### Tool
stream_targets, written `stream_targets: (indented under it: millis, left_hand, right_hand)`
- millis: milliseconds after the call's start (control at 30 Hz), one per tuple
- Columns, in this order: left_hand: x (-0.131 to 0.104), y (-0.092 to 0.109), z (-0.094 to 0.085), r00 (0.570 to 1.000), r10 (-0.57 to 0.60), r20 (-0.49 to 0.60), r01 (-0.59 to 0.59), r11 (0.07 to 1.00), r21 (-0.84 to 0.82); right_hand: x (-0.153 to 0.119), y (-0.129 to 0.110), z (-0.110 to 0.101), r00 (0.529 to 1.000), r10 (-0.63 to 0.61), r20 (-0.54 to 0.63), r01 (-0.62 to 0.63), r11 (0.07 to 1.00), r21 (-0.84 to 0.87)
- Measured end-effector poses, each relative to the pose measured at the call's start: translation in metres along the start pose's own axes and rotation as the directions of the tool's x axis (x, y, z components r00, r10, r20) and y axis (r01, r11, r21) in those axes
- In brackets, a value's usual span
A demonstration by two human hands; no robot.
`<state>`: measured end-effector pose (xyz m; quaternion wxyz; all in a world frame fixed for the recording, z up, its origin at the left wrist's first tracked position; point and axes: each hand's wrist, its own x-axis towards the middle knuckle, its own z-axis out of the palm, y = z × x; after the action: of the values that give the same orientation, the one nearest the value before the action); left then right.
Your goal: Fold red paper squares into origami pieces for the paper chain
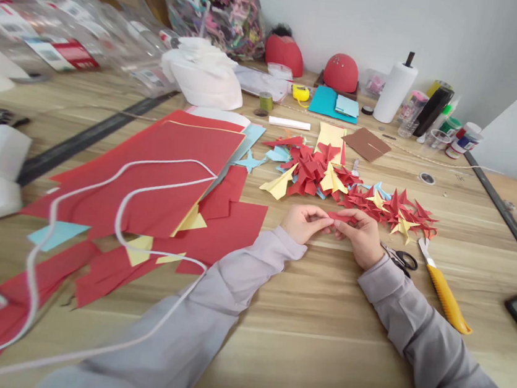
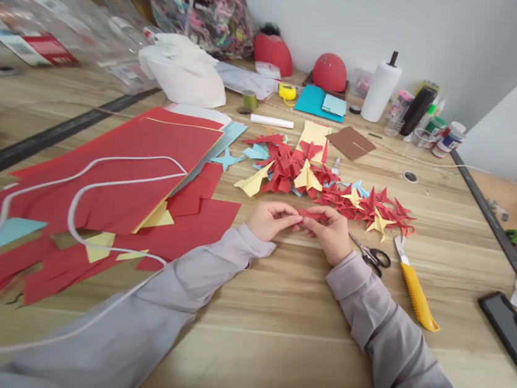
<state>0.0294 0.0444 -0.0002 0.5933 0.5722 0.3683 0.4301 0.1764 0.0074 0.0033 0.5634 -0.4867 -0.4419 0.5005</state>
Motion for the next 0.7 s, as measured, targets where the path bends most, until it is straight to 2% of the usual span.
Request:
stream_targets:
  millis: [300,700]
  left_hand:
    - [0.0007,-0.0007,0.0021,0.997,-0.057,-0.048,0.056,0.998,-0.021]
    - [0.0005,0.0008,0.0023,0.999,-0.034,-0.038,0.031,0.997,-0.074]
  right_hand:
    - [-0.0009,0.0007,-0.0009,0.999,-0.014,0.036,0.015,1.0,-0.016]
    - [-0.0014,-0.0015,0.0002,1.0,0.001,0.025,-0.001,1.0,-0.02]
